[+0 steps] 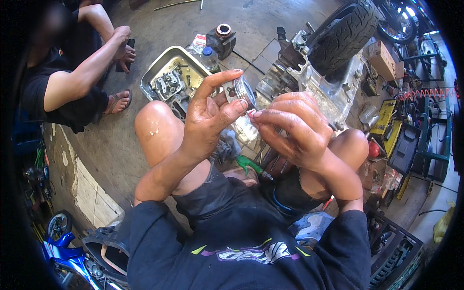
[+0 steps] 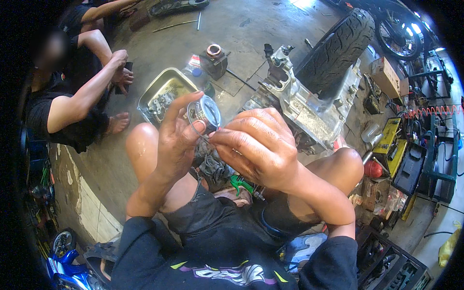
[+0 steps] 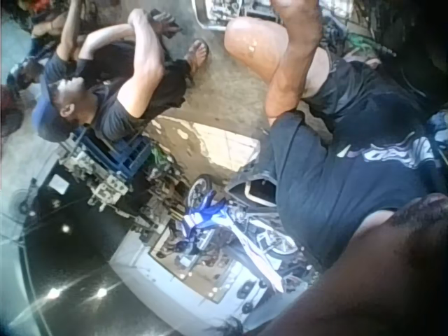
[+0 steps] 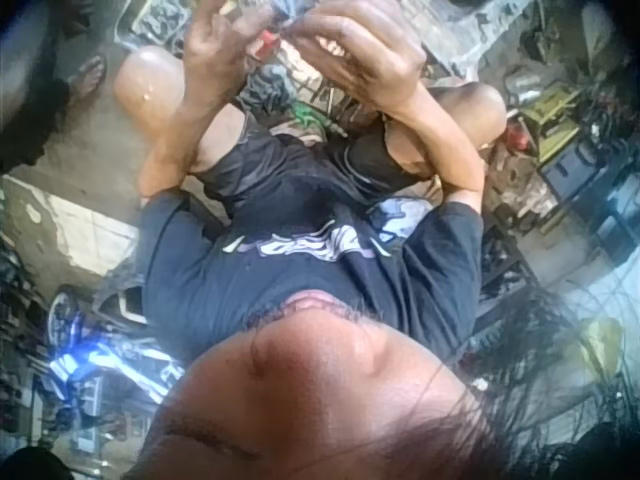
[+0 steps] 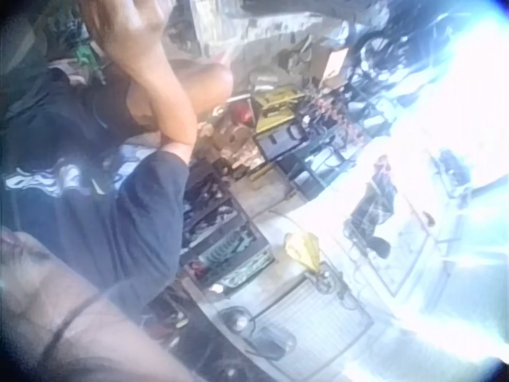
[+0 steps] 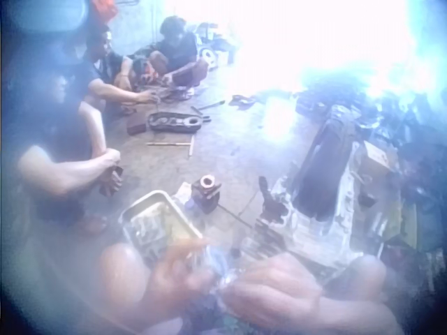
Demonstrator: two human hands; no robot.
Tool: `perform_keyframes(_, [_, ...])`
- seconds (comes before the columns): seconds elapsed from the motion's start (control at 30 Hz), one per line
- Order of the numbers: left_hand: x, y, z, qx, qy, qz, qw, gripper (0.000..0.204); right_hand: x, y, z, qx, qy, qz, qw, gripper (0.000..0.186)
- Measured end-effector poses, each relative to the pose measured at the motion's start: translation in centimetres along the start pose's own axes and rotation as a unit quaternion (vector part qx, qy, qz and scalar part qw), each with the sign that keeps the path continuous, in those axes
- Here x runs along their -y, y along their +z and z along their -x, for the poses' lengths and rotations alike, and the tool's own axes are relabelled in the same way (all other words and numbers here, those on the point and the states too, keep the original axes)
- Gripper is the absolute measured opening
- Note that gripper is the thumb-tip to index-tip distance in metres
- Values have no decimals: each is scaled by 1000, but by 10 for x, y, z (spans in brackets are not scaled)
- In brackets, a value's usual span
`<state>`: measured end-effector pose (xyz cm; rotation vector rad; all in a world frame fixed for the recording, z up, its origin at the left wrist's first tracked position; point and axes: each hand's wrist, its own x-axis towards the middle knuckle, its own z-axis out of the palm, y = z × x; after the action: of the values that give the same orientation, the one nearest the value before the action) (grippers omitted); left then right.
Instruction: The person installs thin metal piston rings into the grooves around a motorcycle engine piston by hand, carefully sliding each ring over the top of the piston and seating it into its designated slot.
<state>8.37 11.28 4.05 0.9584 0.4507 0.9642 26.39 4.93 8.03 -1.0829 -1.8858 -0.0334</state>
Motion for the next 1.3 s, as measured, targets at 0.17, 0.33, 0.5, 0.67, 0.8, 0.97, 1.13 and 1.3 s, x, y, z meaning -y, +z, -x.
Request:
perform_keyframes(0.17, [-3, 2, -1, 13, 11, 43, 999, 53, -10, 1, 5, 12, 26, 4, 1000, 23])
perform_keyframes(0.33, [-1, 1, 0, 16, 17, 69, 997, 54, -9, 1, 4, -27, 14, 12, 999, 27])
perform_keyframes(0.5, [4, -1, 0, 18, 12, 55, 998, 59, -1, -3, 4, -28, -15, 36, 999, 31])
perform_keyframes(0.67, [5, 0, 1, 22, 32, 95, 995, 61, -13, -2, 7, -30, -24, 48, 998, 29])
perform_keyframes(0.8, [5, 1, 0, 35, 34, 103, 993, 63, -12, -1, 8, -45, -15, 47, 998, 27])
perform_keyframes(0.97, [6, 5, 1, 20, 0, 137, 990, 61, -13, 5, 9, -76, -45, 67, 994, 27])
perform_keyframes(1.13, [7, 0, 0, 25, -27, 100, 994, 59, -20, 2, 10, -59, -72, 89, 992, 27])
perform_keyframes(1.3, [4, 2, -1, 19, -45, 134, 990, 53, -23, 3, 11, -52, -79, 99, 991, 26])
